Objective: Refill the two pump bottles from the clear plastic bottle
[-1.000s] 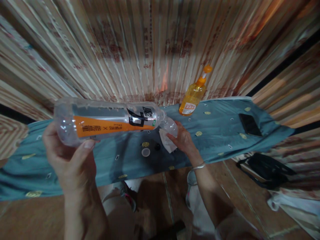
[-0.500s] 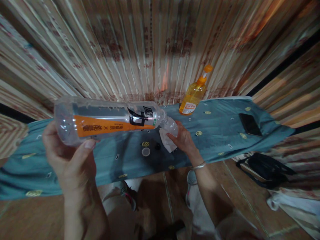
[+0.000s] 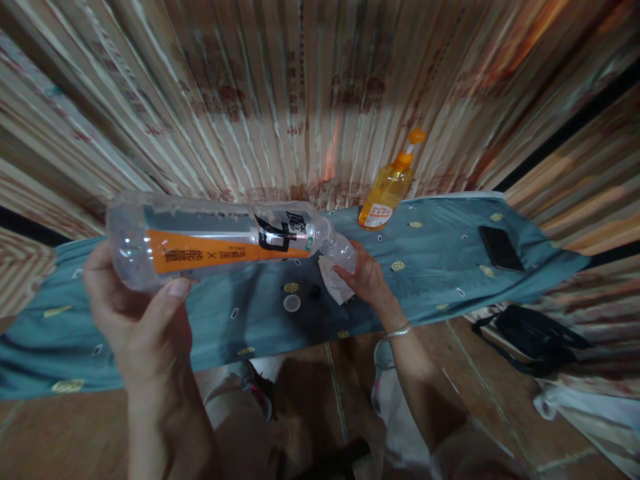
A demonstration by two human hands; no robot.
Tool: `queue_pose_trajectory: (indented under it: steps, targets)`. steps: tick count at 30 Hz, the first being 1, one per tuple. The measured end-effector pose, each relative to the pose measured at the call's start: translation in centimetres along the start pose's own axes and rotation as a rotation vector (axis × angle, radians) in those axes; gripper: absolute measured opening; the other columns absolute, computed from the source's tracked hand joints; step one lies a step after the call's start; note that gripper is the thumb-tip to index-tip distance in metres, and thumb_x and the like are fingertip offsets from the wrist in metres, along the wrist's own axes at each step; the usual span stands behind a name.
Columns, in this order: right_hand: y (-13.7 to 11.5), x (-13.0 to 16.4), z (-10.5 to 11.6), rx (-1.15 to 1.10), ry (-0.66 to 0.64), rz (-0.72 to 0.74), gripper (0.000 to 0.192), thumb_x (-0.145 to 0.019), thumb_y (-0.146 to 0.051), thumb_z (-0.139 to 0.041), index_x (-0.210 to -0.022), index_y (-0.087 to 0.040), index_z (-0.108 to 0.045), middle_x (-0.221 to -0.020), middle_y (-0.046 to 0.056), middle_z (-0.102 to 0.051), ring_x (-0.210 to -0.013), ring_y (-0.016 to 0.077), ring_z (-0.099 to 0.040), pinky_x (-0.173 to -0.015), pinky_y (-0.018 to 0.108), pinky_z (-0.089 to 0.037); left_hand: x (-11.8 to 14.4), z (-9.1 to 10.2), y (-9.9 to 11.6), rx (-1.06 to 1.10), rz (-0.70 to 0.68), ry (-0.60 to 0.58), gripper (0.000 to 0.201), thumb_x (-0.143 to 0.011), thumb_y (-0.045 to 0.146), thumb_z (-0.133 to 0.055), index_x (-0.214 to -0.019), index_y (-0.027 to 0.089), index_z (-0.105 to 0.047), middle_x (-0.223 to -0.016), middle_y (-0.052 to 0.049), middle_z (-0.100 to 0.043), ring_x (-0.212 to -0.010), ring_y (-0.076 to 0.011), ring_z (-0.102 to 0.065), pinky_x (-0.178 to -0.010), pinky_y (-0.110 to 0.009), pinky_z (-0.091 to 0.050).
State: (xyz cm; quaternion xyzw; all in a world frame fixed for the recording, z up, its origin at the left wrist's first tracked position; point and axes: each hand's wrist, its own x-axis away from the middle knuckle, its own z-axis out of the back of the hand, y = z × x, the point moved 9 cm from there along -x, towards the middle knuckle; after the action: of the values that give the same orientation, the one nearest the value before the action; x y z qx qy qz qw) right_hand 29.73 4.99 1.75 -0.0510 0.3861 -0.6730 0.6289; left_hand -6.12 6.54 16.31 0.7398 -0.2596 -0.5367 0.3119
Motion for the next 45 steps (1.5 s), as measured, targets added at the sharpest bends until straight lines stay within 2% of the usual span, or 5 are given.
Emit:
queue_pose_trajectory:
  steps: [10,15,23,34,45]
  targets:
    - [-0.05,0.01,0.04,0.003,-0.005,0.005,0.057,-0.085,-0.033,-0.076,-0.135,-0.017,-0.052,-0.124,0.018,-0.073,-0.113,0.0347,-0.072,-0.097,0.051,-0.060,0.11,-0.43,0.31,-0.029,-0.021,-0.033,0.071,-0.045,0.048,-0.094,-0.110,0.033,-0.072,-0.099,-0.001,-0.061,-0.078,-0.0177,-0.056,-0.062,-0.033,-0.053]
    - [0.09,0.00,-0.02,0.011,-0.012,-0.013,0.059,-0.085,-0.032,-0.075,-0.136,-0.016,-0.051,-0.126,0.019,-0.072,-0.114,0.0344,-0.072,-0.100,0.050,-0.059,0.13,-0.08,0.24,-0.016,0.003,0.003,0.075,-0.040,0.047,-0.096,-0.109,0.031,-0.073,-0.099,0.000,-0.062,-0.077,-0.0169,-0.056,-0.070,-0.037,-0.056]
    - [0.10,0.07,-0.06,0.011,0.000,0.004,0.058,-0.086,-0.034,-0.075,-0.136,-0.016,-0.052,-0.126,0.019,-0.072,-0.114,0.0343,-0.072,-0.100,0.051,-0.058,0.10,-0.28,0.38,-0.045,-0.024,-0.010,0.074,-0.042,0.048,-0.094,-0.110,0.030,-0.069,-0.098,-0.001,-0.060,-0.076,-0.0173,-0.054,-0.070,-0.039,-0.056]
    - [0.01,0.03,0.02,0.014,-0.013,0.005,0.060,-0.084,-0.031,-0.077,-0.136,-0.015,-0.052,-0.126,0.019,-0.072,-0.114,0.0341,-0.072,-0.099,0.050,-0.059,-0.02,-0.18,0.27,-0.074,-0.008,0.007,0.073,-0.040,0.051,-0.094,-0.106,0.031,-0.070,-0.097,-0.001,-0.060,-0.074,-0.0161,-0.053,-0.052,-0.025,-0.047]
    - [0.06,0.10,0.06,0.000,0.000,0.012,0.058,-0.087,-0.037,-0.074,-0.136,-0.016,-0.053,-0.125,0.019,-0.072,-0.114,0.0346,-0.072,-0.099,0.051,-0.059,0.05,-0.18,0.13,-0.024,0.009,0.015,0.075,-0.038,0.048,-0.096,-0.108,0.031,-0.072,-0.098,-0.003,-0.062,-0.074,-0.0163,-0.054,-0.050,-0.025,-0.048]
